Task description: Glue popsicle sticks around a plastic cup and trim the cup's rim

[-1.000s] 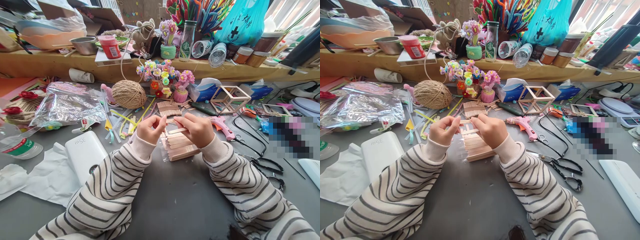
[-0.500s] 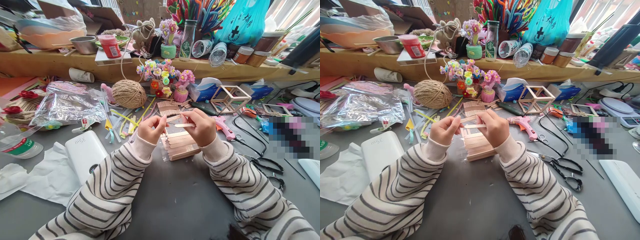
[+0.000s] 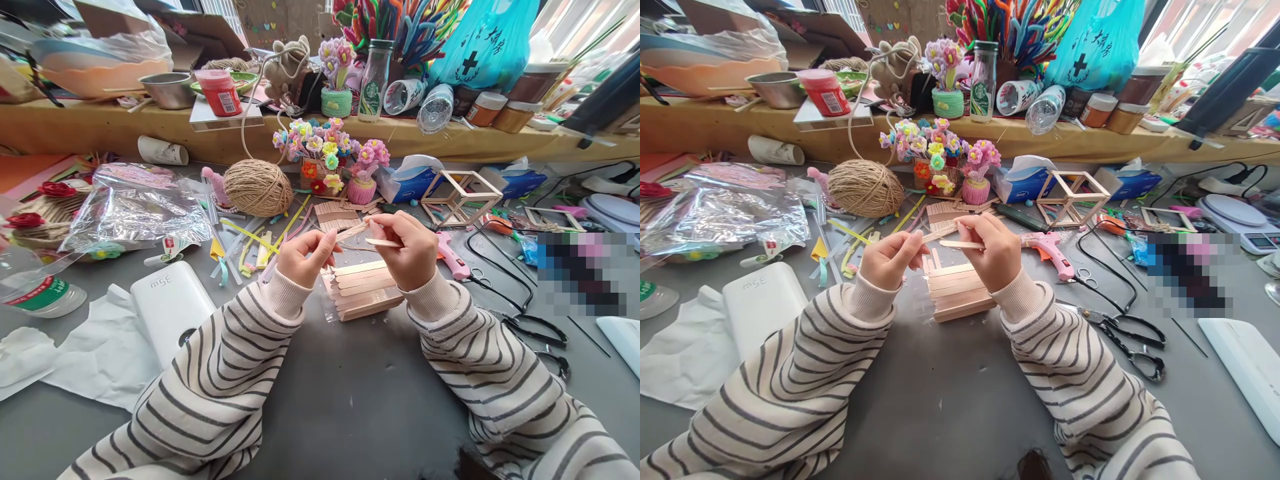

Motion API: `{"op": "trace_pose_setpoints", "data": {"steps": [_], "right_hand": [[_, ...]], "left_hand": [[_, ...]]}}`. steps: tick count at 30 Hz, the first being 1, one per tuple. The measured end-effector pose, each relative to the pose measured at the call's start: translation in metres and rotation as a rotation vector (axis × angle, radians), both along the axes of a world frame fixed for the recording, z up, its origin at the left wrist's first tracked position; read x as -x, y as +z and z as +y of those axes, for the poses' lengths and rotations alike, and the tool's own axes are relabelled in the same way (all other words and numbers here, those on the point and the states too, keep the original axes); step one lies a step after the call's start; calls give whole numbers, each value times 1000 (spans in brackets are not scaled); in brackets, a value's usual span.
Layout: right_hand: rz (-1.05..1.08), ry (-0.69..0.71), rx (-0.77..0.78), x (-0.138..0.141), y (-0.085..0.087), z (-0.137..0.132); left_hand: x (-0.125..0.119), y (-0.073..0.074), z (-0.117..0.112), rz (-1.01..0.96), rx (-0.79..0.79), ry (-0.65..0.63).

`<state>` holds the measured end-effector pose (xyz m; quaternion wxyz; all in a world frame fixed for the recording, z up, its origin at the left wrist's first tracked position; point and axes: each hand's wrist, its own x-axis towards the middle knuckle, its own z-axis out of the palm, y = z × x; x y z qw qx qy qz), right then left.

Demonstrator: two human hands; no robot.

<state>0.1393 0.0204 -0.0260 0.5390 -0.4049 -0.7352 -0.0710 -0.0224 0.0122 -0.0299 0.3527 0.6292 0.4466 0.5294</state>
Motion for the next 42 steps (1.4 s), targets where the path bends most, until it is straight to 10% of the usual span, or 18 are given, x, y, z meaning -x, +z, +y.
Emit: {"op": "trace_pose_setpoints", "data": {"steps": [29, 42], "right_hand": [[306, -117, 92, -22, 7, 15], [-347, 99, -11, -7, 16, -8]], "left_hand": [[2, -4, 5, -60, 78, -51], [2, 2, -4, 146, -31, 29]]}}
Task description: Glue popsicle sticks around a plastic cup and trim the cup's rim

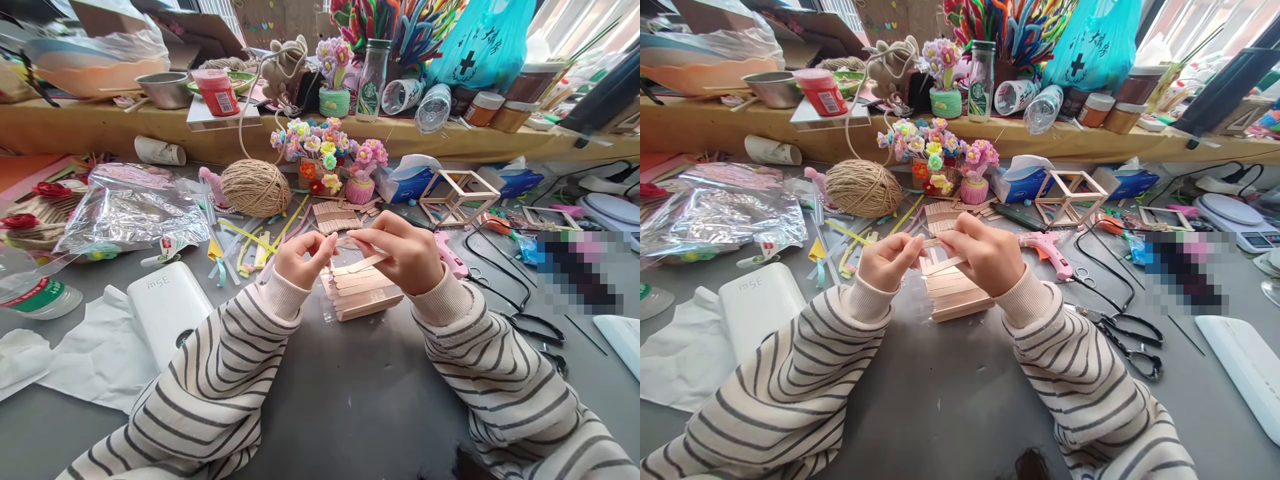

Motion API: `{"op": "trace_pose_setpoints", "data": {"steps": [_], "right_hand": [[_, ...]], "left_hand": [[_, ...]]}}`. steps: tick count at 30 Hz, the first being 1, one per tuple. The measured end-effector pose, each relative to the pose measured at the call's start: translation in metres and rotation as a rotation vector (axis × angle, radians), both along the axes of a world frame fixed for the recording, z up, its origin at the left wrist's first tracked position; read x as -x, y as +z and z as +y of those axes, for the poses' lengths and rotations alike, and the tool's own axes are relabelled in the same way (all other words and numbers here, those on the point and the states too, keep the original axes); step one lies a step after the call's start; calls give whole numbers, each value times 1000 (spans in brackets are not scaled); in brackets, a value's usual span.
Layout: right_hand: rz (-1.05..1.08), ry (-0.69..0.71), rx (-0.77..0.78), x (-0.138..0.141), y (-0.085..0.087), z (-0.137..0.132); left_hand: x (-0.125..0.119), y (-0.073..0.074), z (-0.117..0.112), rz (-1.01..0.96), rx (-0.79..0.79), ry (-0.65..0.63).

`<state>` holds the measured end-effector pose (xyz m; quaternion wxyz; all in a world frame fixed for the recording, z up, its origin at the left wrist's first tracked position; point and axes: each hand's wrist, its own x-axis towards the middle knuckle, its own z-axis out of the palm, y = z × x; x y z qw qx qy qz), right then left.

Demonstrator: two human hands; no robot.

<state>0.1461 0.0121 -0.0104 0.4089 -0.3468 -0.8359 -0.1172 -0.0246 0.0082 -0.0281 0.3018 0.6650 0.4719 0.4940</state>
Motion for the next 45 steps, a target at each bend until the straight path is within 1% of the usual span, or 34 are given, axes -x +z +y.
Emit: {"op": "trace_pose_setpoints", "data": {"steps": [6, 14, 17, 19, 22, 26, 28, 30, 33, 36, 38, 41, 43, 45], "right_hand": [[-128, -11, -9, 1, 0, -1], [-280, -99, -181, 8, -4, -4], [-294, -109, -220, 11, -7, -4], [-264, -112, -217, 12, -7, -4], [-92, -111, -127, 10, -5, -4], [294, -93, 105, 1, 3, 0], [410, -90, 221, -4, 6, 4], [435, -74, 328, -10, 8, 7], [394, -28, 450, -20, 7, 8], [345, 49, 483, -29, 5, -1], [334, 116, 487, -35, 3, -11], [392, 187, 532, -41, -3, -26], [435, 194, 591, -43, -9, -34], [462, 191, 652, -44, -16, -40]], "left_hand": [[0, -1, 1, 9, -19, 14], [-2, -1, 0, 46, -19, 11], [-2, 0, 0, 40, -17, 10], [-1, 0, 1, 39, -10, 3], [-1, -2, 2, 34, -3, -16], [1, -6, 5, 4, -48, -18], [2, -8, 6, -25, -78, -10], [4, -7, 6, -59, -112, -33], [6, 1, 2, -57, -191, -68], [10, 11, -6, 47, -306, -95], [12, 13, -12, 106, -358, -144], [13, 3, -23, 87, -382, -165], [12, -6, -31, 64, -373, -128], [10, -14, -39, 31, -385, -59]]}}
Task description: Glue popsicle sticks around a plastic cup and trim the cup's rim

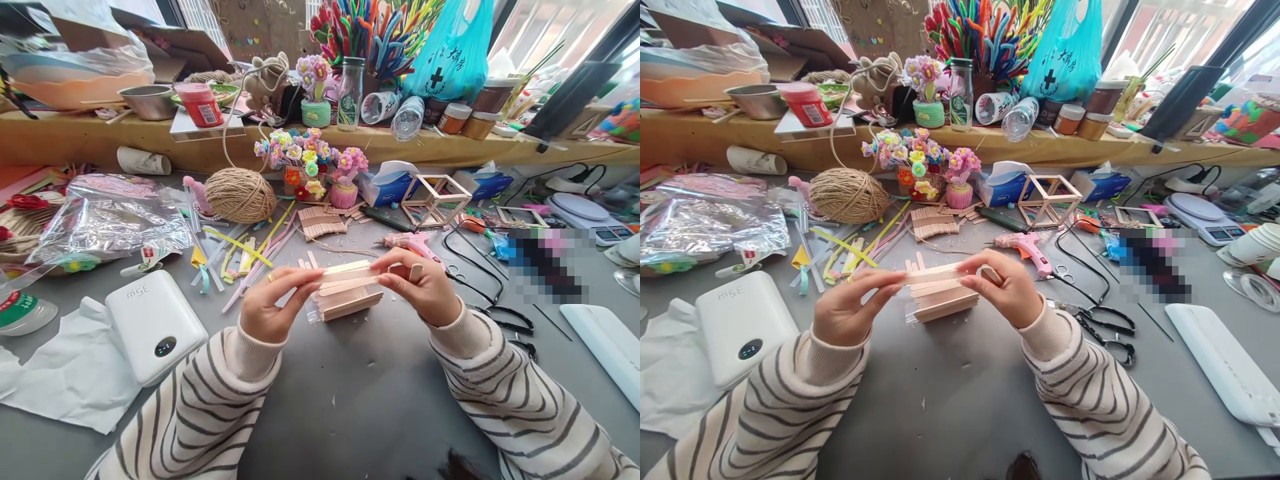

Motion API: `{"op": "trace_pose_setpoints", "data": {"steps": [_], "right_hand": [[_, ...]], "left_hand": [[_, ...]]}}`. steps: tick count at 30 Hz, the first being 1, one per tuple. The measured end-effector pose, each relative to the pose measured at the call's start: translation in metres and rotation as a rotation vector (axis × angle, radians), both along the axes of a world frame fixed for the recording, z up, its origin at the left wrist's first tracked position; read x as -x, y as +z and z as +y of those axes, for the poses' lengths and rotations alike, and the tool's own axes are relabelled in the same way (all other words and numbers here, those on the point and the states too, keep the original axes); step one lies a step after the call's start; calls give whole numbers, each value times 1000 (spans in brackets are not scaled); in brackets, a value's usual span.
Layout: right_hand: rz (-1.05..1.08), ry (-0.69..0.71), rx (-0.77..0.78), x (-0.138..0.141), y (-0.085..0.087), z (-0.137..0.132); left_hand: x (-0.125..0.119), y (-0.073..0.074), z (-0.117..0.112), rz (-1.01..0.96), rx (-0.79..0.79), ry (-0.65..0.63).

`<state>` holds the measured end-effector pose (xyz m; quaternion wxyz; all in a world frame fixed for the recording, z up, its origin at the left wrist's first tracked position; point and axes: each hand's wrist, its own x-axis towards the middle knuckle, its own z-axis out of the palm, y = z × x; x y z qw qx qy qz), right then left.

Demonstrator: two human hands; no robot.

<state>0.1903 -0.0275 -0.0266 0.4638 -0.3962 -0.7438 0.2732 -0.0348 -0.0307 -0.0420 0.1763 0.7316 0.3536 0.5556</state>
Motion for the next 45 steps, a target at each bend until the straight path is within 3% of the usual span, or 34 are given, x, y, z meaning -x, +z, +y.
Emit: {"op": "trace_pose_setpoints", "data": {"steps": [3, 8, 14, 21, 27, 36, 45], "right_hand": [[-2, -10, -17, 0, -6, -6], [-135, -62, -225, 1, -6, -14], [-261, -80, -394, -1, -10, -18], [-327, -65, -390, -12, -15, -13], [-332, -69, -363, -14, -19, -12], [-346, -81, -337, -13, -22, -12], [-298, -91, -243, -10, -23, -10]], "left_hand": [[-2, -3, -8, 30, -54, -9], [-2, 0, -10, 109, -151, -41], [0, -8, -7, 203, -192, -30], [2, -15, -8, 374, -186, 37], [8, -19, -9, 409, -182, 55], [6, -20, -9, 500, -319, 12], [6, -18, -9, 498, -339, -3]]}}
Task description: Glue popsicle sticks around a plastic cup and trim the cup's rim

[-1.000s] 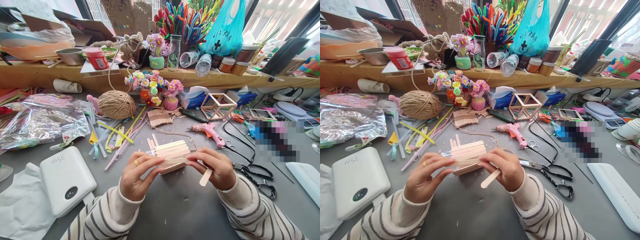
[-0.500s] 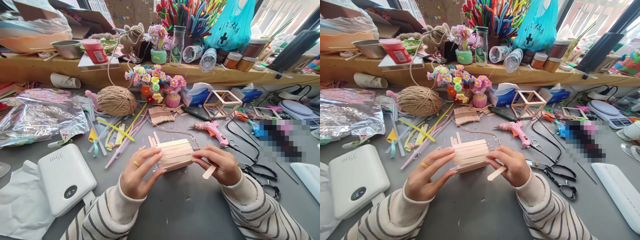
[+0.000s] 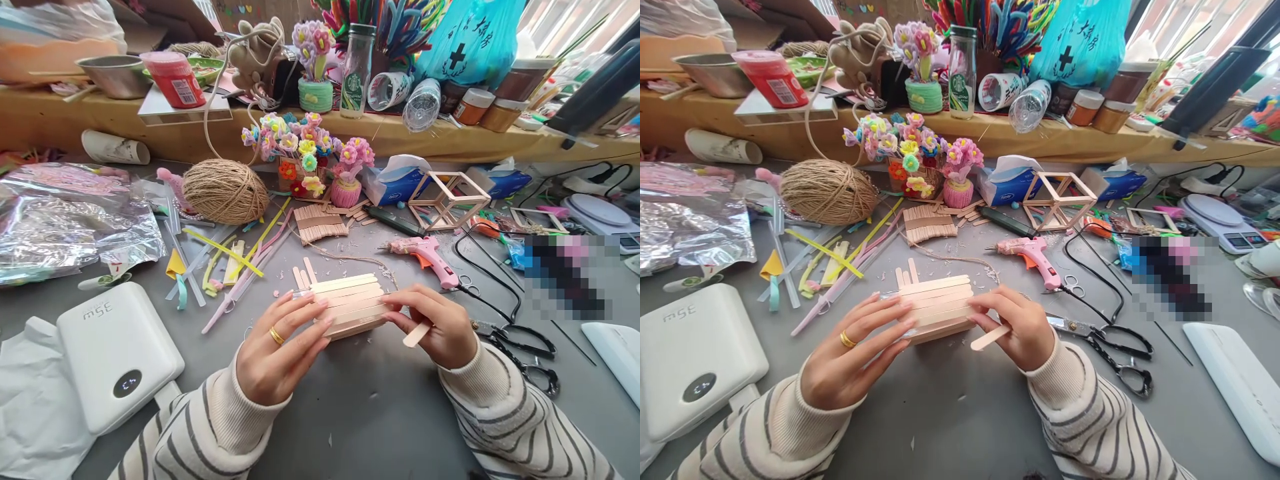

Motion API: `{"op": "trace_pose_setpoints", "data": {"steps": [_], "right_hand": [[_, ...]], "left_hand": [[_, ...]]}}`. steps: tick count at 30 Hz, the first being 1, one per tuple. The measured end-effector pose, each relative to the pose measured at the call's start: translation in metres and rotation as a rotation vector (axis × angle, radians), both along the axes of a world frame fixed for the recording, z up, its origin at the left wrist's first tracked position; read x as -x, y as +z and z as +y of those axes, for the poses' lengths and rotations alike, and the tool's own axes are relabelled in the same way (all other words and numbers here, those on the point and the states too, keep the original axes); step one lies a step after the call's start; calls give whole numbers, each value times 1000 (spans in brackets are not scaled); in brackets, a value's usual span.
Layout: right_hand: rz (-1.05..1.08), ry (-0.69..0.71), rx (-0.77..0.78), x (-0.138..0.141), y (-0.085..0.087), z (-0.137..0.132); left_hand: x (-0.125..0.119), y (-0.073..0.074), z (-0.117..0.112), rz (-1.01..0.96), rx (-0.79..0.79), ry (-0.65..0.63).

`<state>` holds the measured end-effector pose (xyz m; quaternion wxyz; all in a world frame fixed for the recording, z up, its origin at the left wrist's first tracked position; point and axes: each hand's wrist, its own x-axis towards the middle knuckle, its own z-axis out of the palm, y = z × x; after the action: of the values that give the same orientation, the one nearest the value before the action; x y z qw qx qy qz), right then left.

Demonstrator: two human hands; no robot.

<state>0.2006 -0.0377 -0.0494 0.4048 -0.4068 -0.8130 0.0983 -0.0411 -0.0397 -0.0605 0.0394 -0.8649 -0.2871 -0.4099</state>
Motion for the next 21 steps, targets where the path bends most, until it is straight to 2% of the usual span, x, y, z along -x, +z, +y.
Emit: {"op": "trace_pose_setpoints", "data": {"steps": [6, 8, 12, 14, 18, 21], "right_hand": [[71, -17, 122, -1, -4, 1], [158, -32, 256, -1, -7, 1], [442, -9, 689, 1, -12, 4], [548, 14, 855, 2, -12, 7], [684, 21, 1043, 6, -13, 11], [777, 31, 1115, 7, -15, 11]], "left_hand": [[1, 1, 1, 43, -12, -21], [2, 0, 1, 44, -10, -29], [5, -3, 3, 53, -12, -40], [7, -4, 4, 94, -7, -56], [12, -6, 4, 160, 15, -70], [10, -5, 4, 144, 8, -68]]}}
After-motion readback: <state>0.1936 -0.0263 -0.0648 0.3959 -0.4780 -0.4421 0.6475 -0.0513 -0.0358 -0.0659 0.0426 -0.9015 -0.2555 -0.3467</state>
